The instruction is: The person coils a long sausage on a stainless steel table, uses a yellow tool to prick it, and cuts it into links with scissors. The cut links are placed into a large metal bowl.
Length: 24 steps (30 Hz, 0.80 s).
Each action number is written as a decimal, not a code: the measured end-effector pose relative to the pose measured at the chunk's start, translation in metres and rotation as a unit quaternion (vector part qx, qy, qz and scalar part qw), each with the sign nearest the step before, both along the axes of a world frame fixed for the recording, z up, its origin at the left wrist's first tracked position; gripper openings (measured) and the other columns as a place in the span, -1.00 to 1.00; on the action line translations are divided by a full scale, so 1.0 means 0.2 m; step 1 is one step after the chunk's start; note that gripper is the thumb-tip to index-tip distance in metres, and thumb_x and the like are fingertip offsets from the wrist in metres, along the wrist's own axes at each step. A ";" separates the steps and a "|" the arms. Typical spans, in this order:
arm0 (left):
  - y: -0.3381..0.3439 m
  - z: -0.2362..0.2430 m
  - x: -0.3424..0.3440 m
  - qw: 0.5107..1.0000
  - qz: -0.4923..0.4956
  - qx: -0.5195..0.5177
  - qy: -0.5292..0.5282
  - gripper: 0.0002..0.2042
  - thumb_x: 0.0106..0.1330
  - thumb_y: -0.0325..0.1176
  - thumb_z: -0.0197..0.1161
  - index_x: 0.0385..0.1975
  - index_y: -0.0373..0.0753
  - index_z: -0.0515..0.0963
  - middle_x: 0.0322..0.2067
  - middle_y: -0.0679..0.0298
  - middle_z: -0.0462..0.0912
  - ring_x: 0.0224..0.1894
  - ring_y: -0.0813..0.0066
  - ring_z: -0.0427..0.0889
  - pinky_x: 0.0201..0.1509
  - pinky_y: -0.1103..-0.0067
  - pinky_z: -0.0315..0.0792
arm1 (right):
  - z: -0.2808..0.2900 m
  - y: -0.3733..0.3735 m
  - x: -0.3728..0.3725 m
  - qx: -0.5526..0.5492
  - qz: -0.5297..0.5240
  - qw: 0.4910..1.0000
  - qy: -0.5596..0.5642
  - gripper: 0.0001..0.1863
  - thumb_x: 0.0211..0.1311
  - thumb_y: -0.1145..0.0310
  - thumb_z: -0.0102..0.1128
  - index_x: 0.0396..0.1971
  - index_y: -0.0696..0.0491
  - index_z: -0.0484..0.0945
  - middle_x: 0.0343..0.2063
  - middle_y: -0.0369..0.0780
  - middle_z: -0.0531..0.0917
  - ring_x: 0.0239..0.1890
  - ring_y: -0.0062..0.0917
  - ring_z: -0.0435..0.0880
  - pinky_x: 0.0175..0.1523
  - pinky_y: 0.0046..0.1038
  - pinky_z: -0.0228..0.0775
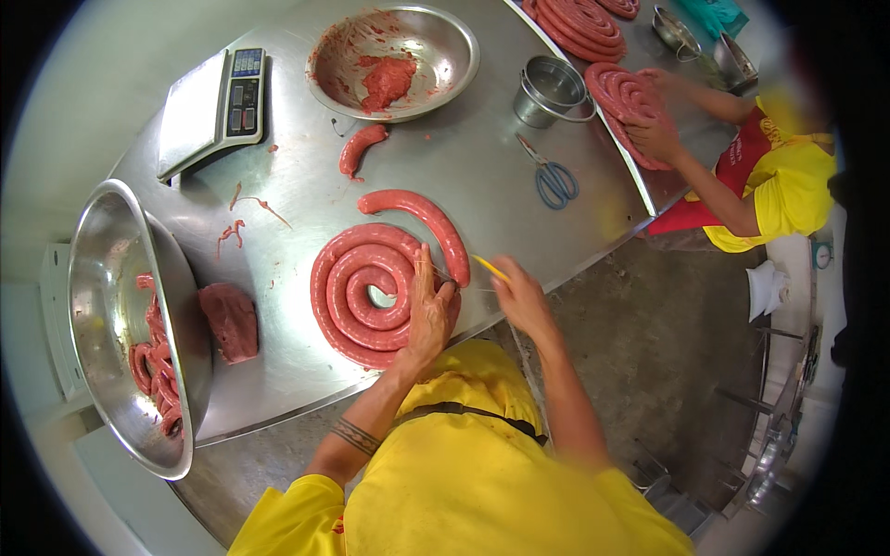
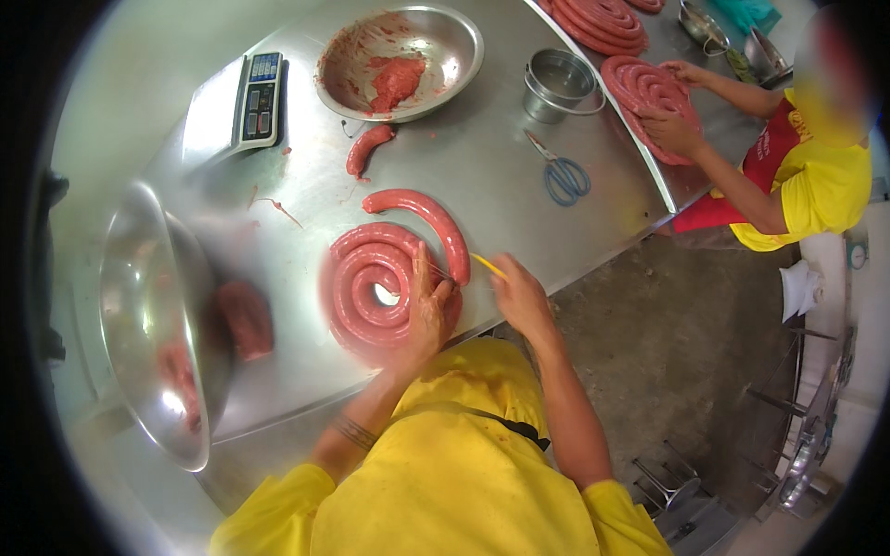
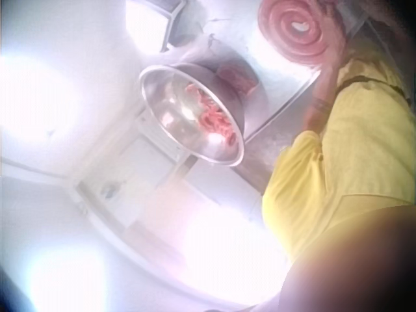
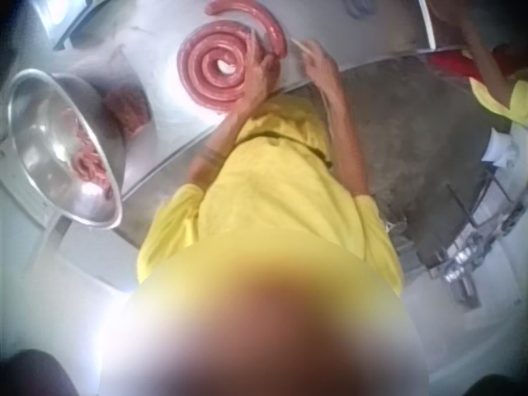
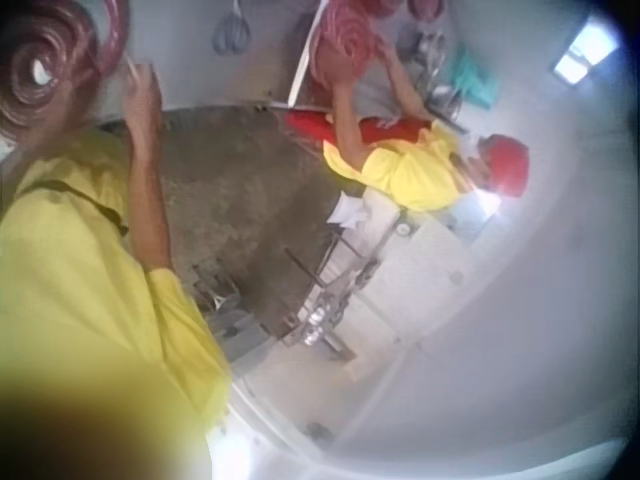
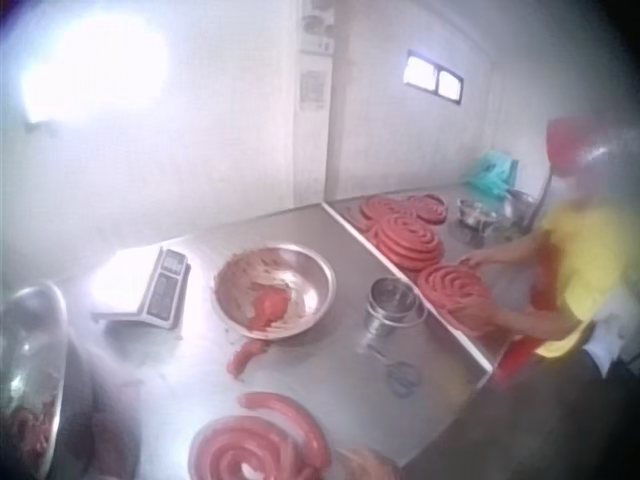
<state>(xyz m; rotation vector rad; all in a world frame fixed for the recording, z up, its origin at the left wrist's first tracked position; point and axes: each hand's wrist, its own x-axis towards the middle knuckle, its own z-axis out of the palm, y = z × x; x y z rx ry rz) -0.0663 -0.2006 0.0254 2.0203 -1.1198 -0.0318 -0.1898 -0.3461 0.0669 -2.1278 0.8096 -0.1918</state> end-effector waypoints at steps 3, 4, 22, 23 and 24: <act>0.00 0.01 0.04 0.993 0.025 -0.021 0.113 -0.87 0.18 -0.49 0.30 -0.28 -0.24 0.63 -0.05 0.04 0.63 0.19 0.11 0.47 0.10 0.18 0.33 | 0.06 -0.05 0.24 0.026 0.224 0.972 -0.067 -0.74 0.44 0.37 0.10 0.04 0.11 0.46 -0.15 -0.01 0.65 -0.11 -0.09 0.66 0.03 -0.18 0.48; 0.00 0.01 0.05 0.979 0.036 -0.024 0.198 -0.86 0.18 -0.46 0.31 -0.26 -0.22 0.64 -0.07 0.07 0.63 0.17 0.16 0.45 0.10 0.17 0.30 | 0.08 -0.02 0.26 0.128 0.228 0.960 -0.100 -0.75 0.44 0.37 0.10 0.03 0.12 0.49 -0.14 -0.01 0.65 -0.09 -0.11 0.65 0.06 -0.18 0.47; -0.07 -0.01 0.02 0.953 0.008 0.095 0.287 -0.92 0.44 -0.44 0.14 -0.30 -0.24 0.55 -0.02 -0.04 0.62 0.07 -0.02 0.61 0.19 0.29 0.47 | 0.03 -0.09 -0.32 0.164 -0.051 0.981 0.086 -0.67 0.55 0.30 -0.04 0.21 -0.01 0.31 -0.38 -0.27 0.57 -0.23 -0.50 0.59 -0.09 -0.28 0.45; -0.06 0.01 0.01 0.992 -0.003 0.087 0.090 -0.94 0.42 -0.45 0.16 -0.29 -0.25 0.56 0.00 -0.09 0.60 0.11 -0.08 0.58 0.22 0.25 0.44 | -0.06 -0.12 -0.18 0.050 -0.029 0.997 0.043 -0.66 0.53 0.34 -0.01 0.21 0.03 0.29 -0.31 -0.18 0.62 -0.07 -0.44 0.64 0.04 -0.21 0.44; -0.05 0.02 0.00 0.998 -0.020 0.054 -0.009 -0.94 0.35 -0.46 0.19 -0.27 -0.28 0.56 0.09 -0.07 0.53 0.18 -0.08 0.51 0.25 0.16 0.38 | -0.13 -0.15 -0.06 -0.055 0.096 0.994 0.022 -0.65 0.51 0.34 0.02 0.20 0.06 0.29 -0.28 -0.12 0.63 -0.02 -0.38 0.66 0.08 -0.22 0.45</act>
